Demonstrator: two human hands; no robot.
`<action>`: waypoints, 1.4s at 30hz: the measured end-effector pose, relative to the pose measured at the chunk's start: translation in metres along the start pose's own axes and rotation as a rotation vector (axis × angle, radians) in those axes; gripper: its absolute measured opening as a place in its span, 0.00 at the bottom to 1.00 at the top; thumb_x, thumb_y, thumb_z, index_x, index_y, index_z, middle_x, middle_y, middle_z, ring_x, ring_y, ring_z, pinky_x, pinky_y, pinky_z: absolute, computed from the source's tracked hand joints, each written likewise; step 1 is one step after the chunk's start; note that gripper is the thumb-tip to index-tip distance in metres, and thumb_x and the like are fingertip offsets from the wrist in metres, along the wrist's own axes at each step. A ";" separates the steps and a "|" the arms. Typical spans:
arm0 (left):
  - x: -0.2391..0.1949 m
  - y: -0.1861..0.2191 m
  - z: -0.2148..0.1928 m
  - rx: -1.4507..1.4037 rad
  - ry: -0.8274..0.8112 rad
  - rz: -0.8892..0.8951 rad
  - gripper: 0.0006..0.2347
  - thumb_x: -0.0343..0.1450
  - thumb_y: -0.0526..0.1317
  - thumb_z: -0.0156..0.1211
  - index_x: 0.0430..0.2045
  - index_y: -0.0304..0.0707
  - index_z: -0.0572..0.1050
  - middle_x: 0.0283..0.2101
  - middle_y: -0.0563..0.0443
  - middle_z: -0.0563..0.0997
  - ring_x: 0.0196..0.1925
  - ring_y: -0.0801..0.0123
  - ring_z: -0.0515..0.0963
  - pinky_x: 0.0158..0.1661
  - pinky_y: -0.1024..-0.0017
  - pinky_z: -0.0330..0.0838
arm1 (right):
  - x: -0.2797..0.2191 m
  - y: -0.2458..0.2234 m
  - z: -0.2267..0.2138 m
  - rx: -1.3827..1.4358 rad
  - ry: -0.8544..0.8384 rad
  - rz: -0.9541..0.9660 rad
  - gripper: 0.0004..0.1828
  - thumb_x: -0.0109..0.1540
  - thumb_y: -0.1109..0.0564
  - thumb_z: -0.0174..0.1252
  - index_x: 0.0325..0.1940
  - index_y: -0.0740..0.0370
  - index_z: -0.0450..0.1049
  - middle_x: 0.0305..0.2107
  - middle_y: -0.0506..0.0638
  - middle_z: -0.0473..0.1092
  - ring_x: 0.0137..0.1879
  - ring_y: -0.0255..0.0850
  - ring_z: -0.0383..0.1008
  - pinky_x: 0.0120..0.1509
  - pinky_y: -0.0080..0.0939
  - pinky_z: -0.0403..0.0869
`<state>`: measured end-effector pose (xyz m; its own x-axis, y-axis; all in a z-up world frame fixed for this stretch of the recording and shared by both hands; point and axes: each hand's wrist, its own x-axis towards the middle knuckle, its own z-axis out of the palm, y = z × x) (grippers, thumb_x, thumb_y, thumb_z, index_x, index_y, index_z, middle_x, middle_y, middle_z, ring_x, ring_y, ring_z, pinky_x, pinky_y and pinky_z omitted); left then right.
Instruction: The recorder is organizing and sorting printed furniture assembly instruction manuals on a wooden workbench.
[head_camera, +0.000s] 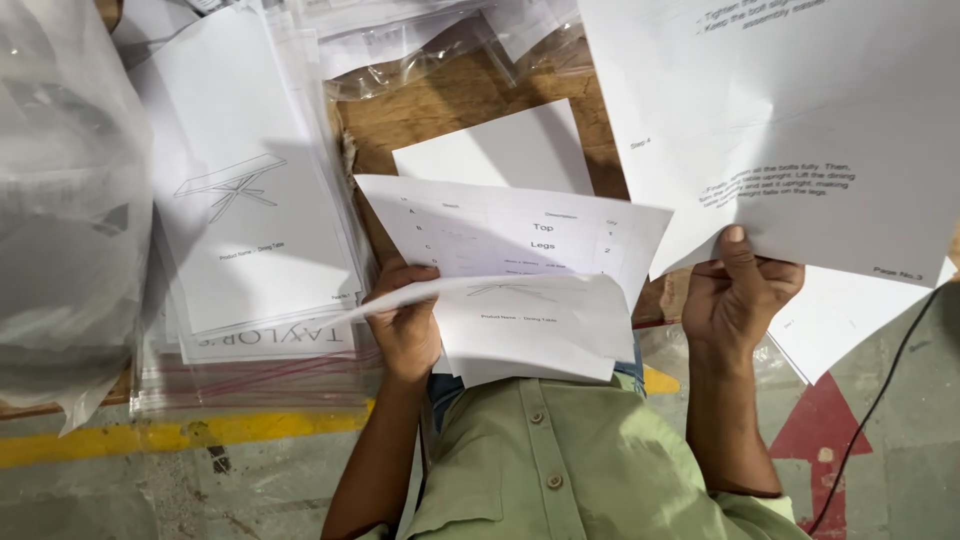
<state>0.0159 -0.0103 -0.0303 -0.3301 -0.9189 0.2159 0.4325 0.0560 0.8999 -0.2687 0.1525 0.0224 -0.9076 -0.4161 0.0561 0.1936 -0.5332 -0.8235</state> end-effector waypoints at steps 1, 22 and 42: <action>0.001 0.003 0.002 -0.043 0.030 -0.039 0.04 0.73 0.31 0.68 0.37 0.30 0.79 0.42 0.50 0.78 0.43 0.74 0.76 0.49 0.76 0.72 | -0.001 0.002 0.000 0.000 -0.038 0.009 0.07 0.69 0.73 0.62 0.43 0.66 0.75 0.33 0.52 0.76 0.31 0.30 0.74 0.34 0.26 0.73; 0.001 0.000 -0.004 -0.239 0.139 -0.108 0.04 0.71 0.31 0.68 0.35 0.35 0.80 0.41 0.53 0.78 0.44 0.75 0.75 0.52 0.76 0.70 | -0.025 0.022 0.013 0.036 -0.041 0.177 0.05 0.68 0.73 0.60 0.43 0.68 0.76 0.40 0.53 0.77 0.45 0.35 0.79 0.52 0.31 0.78; -0.004 -0.014 -0.018 -0.382 0.130 -0.070 0.08 0.73 0.23 0.66 0.40 0.37 0.82 0.39 0.55 0.81 0.42 0.75 0.77 0.48 0.77 0.72 | -0.064 0.018 0.035 0.096 -0.177 0.425 0.05 0.68 0.70 0.61 0.47 0.67 0.78 0.44 0.55 0.77 0.50 0.37 0.78 0.59 0.34 0.78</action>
<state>0.0261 -0.0143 -0.0506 -0.2715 -0.9585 0.0870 0.7013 -0.1351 0.6999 -0.1940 0.1435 0.0235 -0.6645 -0.7272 -0.1722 0.5752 -0.3506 -0.7391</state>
